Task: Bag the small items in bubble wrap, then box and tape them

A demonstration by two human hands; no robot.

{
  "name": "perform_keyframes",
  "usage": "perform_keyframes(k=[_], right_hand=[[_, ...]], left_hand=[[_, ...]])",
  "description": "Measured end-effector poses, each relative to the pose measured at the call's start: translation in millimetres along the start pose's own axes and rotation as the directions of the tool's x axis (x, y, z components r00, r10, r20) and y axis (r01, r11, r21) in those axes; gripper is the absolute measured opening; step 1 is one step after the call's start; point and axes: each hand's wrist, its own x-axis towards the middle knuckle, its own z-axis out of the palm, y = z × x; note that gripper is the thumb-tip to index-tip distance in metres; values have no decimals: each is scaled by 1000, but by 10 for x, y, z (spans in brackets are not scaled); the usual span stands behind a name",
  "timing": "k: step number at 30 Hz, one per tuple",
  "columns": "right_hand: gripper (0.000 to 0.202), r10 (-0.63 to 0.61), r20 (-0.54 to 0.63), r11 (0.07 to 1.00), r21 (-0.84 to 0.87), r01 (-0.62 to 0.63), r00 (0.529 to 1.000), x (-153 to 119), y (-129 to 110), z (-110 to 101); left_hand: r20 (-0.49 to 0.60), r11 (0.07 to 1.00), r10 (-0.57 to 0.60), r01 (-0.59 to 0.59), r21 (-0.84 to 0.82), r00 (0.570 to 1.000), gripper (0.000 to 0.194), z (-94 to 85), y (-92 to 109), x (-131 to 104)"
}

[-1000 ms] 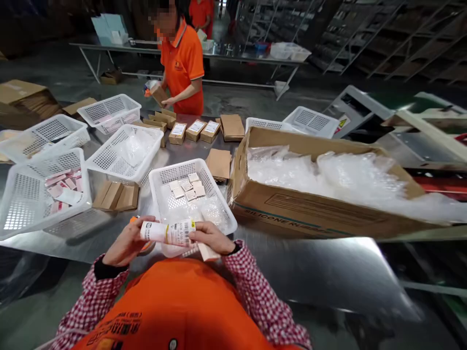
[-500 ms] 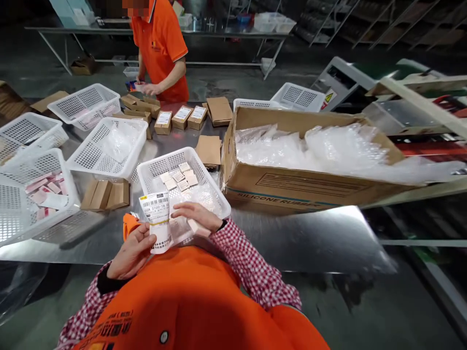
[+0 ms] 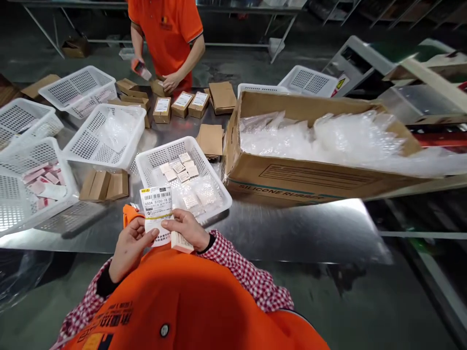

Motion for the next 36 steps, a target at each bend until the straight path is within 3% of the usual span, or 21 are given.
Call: perform_keyframes(k=[18, 36], right_hand=[[34, 44, -47, 997, 58, -42, 998, -5, 8, 9], [37, 86, -22, 993, 80, -84, 996, 27, 26, 4]], left_hand=[[-67, 996, 1, 5, 85, 998, 27, 38, -32, 24], [-72, 998, -11, 16, 57, 997, 28, 36, -70, 48]])
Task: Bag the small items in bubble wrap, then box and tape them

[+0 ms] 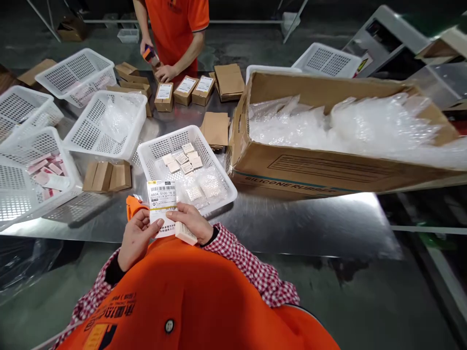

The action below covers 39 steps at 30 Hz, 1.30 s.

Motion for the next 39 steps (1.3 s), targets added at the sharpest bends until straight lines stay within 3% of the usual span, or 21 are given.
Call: perform_keyframes(k=[17, 20, 24, 26, 28, 31, 33, 39], right_hand=[[33, 2, -6, 1000, -12, -2, 1000, 39, 47, -14], [35, -50, -111, 997, -66, 43, 993, 84, 119, -95], [46, -122, -365, 990, -107, 89, 923, 147, 176, -237], [44, -173, -401, 984, -99, 145, 899, 143, 132, -243], [37, -200, -356, 980, -51, 195, 913, 109, 42, -190], [32, -190, -239, 978, 42, 205, 952, 33, -108, -57], [33, -197, -195, 975, 60, 212, 961, -7, -164, 20], [40, -244, -119, 969, -74, 237, 962, -58, -119, 128]], left_hand=[[8, 1000, 0, 0, -1, 1000, 29, -9, -10, 18], [-9, 999, 27, -27, 22, 1000, 32, -40, -21, 53], [-130, 994, 106, -104, 25, 986, 41, -95, -7, 116], [-144, 990, 140, -135, 46, 980, 53, -113, 1, 135], [-92, 980, 175, -164, 115, 980, 55, -119, 6, 137], [54, 939, 211, -217, 267, 976, 25, -111, 14, 117], [119, 913, 225, -251, 321, 967, 22, -96, 29, 96], [87, 883, 282, -294, 367, 955, 25, -70, 120, 49]])
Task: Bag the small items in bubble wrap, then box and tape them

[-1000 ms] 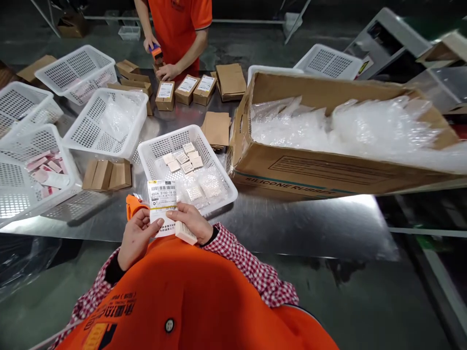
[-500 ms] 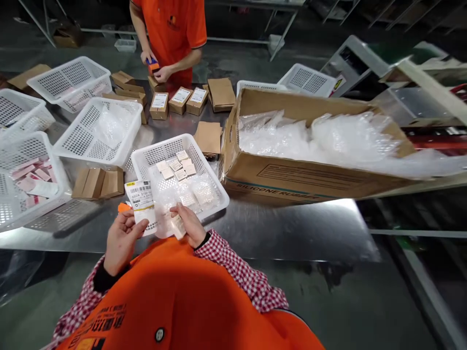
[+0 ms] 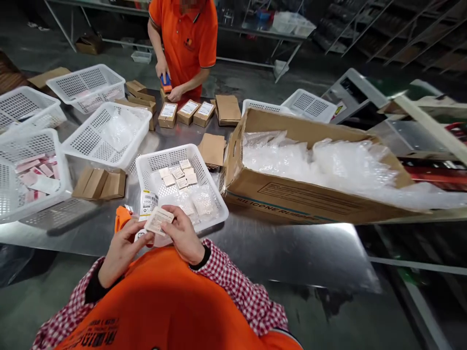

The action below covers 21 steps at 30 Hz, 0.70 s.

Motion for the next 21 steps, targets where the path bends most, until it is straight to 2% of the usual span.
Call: perform_keyframes(k=[5, 9, 13, 17, 21], right_hand=[[37, -21, 52, 985, -169, 30, 998, -33, -9, -11], [35, -29, 59, 980, -197, 40, 998, -50, -30, -30], [35, -77, 46, 975, -203, 85, 996, -62, -56, 1], [31, -100, 29, 979, -176, 104, 995, -54, -97, 53], [25, -110, 80, 969, -215, 125, 991, -39, -128, 99]], left_hand=[[69, 995, -62, 68, -75, 996, 26, -75, 4, -42], [110, 992, -72, 83, -90, 991, 27, -116, -16, -88], [101, 991, -90, 99, -92, 991, 25, -134, -9, -107], [98, 990, -105, 113, -87, 990, 21, -158, 61, -132], [101, 993, -97, 102, -52, 990, 19, -189, 146, -179]])
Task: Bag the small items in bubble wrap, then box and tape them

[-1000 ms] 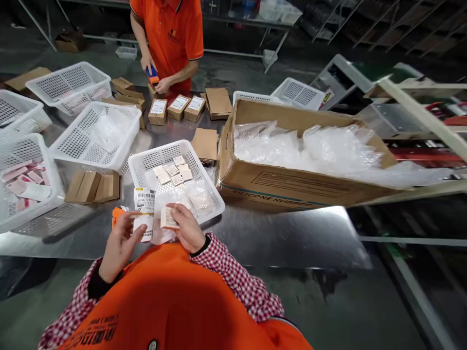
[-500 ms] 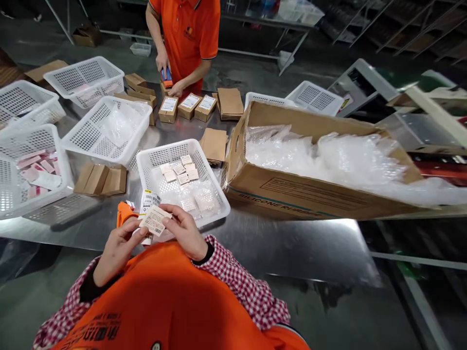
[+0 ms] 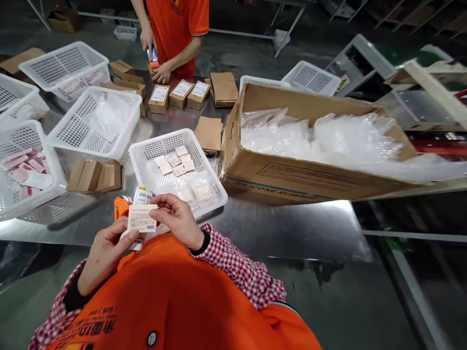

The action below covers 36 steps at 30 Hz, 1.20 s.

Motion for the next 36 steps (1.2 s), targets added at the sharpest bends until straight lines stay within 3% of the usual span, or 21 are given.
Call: perform_keyframes(k=[13, 36], right_hand=[[27, -72, 77, 997, 23, 70, 994, 47, -55, 36], [28, -64, 96, 998, -2, 65, 993, 77, -24, 13]], left_hand=[[-9, 998, 29, -29, -46, 1000, 19, -32, -53, -63], [-28, 999, 9, -10, -48, 1000, 23, -34, -90, -52]])
